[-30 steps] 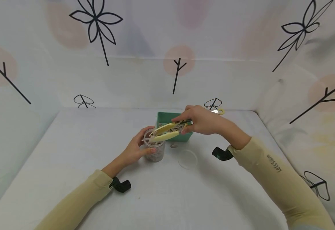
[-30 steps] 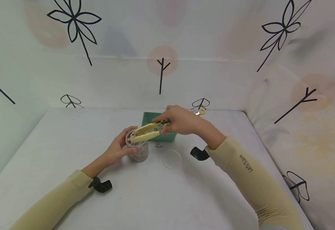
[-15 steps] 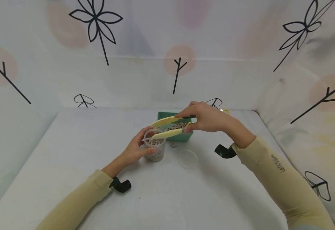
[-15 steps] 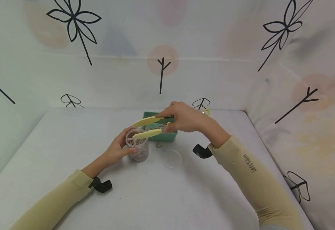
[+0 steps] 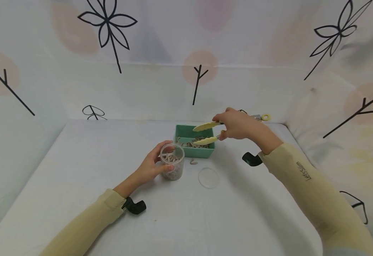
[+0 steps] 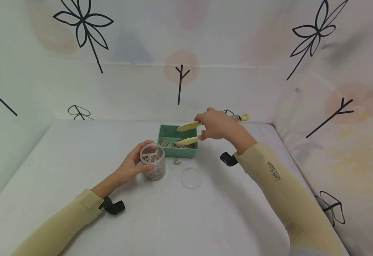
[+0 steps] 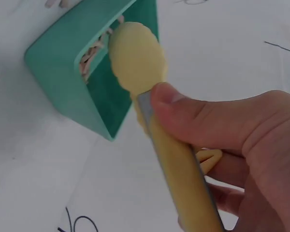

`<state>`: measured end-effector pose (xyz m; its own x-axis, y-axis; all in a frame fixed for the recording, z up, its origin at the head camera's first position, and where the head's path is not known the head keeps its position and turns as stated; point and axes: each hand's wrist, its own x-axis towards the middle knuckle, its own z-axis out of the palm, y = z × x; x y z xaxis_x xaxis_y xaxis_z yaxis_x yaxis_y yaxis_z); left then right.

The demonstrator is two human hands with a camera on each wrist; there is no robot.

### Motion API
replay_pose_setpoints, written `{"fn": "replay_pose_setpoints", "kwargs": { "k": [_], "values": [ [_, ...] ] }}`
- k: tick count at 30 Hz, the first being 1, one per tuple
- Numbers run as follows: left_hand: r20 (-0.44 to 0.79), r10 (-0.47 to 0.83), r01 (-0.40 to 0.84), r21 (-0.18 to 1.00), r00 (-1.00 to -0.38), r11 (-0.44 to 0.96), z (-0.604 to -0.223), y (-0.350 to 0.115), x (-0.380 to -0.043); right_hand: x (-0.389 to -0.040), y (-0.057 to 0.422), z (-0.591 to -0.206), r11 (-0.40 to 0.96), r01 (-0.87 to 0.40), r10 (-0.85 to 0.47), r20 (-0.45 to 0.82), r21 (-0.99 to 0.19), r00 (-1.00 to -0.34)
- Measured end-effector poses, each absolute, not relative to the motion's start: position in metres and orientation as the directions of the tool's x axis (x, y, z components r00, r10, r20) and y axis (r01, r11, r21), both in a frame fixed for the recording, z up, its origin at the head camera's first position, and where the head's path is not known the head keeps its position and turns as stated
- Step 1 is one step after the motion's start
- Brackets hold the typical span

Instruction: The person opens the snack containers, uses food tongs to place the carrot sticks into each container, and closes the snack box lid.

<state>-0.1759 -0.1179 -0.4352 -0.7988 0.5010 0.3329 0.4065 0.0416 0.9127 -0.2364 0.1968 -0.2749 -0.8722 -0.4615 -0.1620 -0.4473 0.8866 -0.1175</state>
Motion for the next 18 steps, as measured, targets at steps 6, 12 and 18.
{"fn": "replay_pose_setpoints", "kwargs": {
  "k": [6,12,18],
  "values": [
    [0.329,0.501,0.405,0.913,-0.8,0.047,-0.436,-0.118,-0.176,-0.245,0.186,-0.284,0.899,-0.437,-0.428,-0.258,-0.024,-0.866],
    [0.329,0.503,0.406,0.913,-0.799,0.048,-0.435,-0.118,-0.176,-0.254,0.174,-0.297,0.886,-0.464,-0.443,-0.326,-0.017,-0.835],
    [0.332,0.505,0.407,0.912,-0.796,0.042,-0.436,-0.117,-0.176,-0.261,0.172,-0.31,0.879,-0.474,-0.465,-0.292,-0.044,-0.836]
  ]
}}
